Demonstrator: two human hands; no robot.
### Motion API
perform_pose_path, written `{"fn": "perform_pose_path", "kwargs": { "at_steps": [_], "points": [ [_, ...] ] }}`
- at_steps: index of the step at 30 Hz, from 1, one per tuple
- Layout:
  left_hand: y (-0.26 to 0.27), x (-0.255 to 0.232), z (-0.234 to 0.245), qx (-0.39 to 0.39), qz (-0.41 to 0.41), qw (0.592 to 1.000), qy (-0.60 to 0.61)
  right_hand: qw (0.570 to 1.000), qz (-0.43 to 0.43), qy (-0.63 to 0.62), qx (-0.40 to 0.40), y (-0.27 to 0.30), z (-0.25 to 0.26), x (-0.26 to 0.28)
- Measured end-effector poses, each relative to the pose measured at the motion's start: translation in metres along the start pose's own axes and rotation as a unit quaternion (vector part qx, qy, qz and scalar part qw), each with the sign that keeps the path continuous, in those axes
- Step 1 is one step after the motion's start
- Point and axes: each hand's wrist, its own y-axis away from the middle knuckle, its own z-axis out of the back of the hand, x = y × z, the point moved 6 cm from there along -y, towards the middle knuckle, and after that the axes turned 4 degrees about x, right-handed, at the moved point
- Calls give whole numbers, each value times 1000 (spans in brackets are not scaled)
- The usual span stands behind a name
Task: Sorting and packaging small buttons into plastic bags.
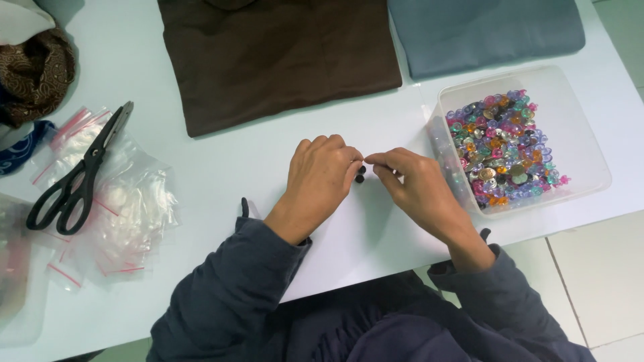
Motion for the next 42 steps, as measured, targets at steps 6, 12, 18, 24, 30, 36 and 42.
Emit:
{"fn": "perform_pose_path", "kwargs": {
  "at_steps": [6, 12, 18, 24, 30, 36, 42],
  "points": [
    [-16, -53, 31, -23, -77, 995, 62, 985, 125, 62, -99, 54, 57, 40],
    [-57, -129, -12, -41, -172, 984, 6, 972, -32, 210, -103, 73, 130, -45],
    [-91, -172, -105, 44, -169, 978, -115, 933, -112, 340, -29, 75, 130, -115],
    [-96, -170, -115, 33, -162, 981, -105, 953, -97, 285, -43, 72, 128, -115],
    [-89, -158, -78, -64, -175, 982, -2, 971, -15, 206, -116, 73, 137, -84],
    [-52, -128, -6, -39, -143, 985, 87, 979, 37, 138, -149, 64, 119, -37],
    [-13, -62, 29, 16, -81, 991, 102, 984, 127, 73, -97, 38, 68, 22]
  ]
}}
